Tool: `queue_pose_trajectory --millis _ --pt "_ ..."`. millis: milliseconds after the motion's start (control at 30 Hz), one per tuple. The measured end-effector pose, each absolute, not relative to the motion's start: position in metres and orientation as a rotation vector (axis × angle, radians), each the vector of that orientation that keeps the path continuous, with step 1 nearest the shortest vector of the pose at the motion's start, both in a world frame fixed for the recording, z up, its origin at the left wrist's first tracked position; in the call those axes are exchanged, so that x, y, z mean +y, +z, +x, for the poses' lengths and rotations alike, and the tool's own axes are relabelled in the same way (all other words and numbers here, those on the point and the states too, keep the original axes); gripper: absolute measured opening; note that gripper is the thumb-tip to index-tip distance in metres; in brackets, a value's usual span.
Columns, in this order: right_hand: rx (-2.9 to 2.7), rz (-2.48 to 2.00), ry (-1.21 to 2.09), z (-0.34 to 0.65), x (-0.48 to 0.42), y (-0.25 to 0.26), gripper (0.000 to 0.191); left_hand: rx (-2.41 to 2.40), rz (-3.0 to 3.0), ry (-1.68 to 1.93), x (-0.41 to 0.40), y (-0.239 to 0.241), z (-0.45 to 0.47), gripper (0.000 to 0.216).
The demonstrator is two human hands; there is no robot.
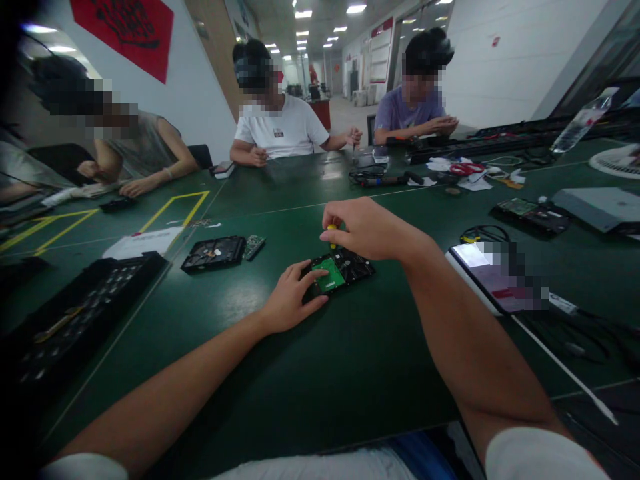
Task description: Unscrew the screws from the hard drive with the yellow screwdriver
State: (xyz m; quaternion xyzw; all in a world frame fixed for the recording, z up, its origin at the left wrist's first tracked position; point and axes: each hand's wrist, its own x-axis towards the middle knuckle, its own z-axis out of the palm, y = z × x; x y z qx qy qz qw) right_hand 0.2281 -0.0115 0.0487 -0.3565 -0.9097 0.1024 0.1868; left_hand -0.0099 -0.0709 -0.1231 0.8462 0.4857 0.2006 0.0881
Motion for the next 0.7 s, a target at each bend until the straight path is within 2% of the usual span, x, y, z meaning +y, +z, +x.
queue_pose_trajectory --millis 700 --pt "-2.635 -0.954 0.354 0.2279 -0.0161 0.0509 0.023 1.434 2.522 0.618 -0.0698 -0.1251 -0.0107 0.059"
